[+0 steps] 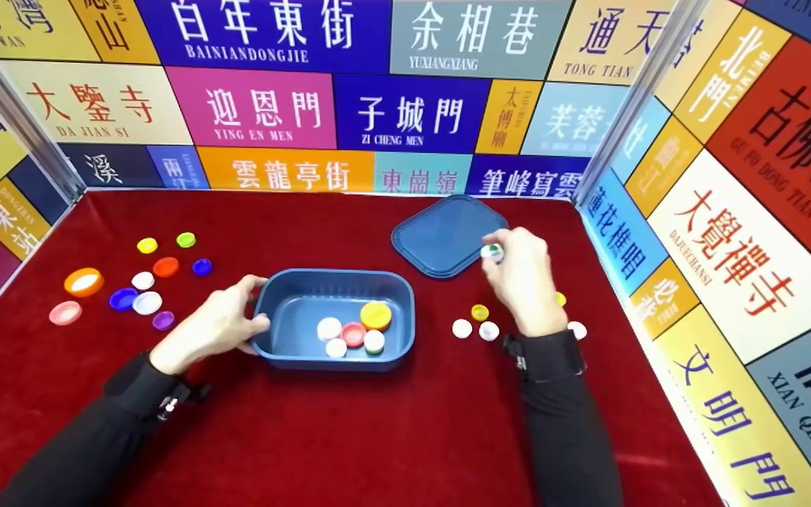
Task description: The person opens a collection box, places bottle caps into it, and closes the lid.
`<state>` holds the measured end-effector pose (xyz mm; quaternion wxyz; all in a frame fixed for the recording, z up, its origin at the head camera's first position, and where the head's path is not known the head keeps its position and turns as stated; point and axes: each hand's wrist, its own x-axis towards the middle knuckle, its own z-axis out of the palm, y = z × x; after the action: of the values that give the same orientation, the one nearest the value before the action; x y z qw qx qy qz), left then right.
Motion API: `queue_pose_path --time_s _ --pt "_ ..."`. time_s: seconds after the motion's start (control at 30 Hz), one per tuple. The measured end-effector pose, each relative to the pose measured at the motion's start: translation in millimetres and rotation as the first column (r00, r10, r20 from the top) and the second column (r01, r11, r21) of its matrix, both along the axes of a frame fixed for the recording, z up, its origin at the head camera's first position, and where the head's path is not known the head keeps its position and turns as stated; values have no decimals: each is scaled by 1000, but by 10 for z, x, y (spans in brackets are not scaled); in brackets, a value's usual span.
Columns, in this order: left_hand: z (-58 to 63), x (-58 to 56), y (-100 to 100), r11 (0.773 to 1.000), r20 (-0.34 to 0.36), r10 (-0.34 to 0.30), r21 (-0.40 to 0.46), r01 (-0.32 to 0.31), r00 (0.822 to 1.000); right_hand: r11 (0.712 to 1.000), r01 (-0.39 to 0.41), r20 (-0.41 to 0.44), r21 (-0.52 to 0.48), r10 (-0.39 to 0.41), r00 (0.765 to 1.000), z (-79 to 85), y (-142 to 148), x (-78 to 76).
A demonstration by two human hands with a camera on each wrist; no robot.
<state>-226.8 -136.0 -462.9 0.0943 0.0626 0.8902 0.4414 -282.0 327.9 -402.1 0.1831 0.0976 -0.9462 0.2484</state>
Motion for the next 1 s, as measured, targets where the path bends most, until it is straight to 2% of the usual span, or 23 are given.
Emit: queue_pose_path --time_s 0.2,0.53,0.7,1.0 --pt "-2 -4 4 1000 5 3 10 -3 1000 996 -89 28 -14 90 996 52 -291 32" --pt "-5 -8 15 1000 19 6 11 -6 1000 969 -234 59 85 230 972 16 -836 24" --pt "-10 0 6 1000 11 5 18 -5 1000 937 -331 72 107 325 943 -5 -1089 13" --pt "-5 5 -1 1000 6 -2 15 2 1000 863 -487 164 134 465 870 -21 -1497 20"
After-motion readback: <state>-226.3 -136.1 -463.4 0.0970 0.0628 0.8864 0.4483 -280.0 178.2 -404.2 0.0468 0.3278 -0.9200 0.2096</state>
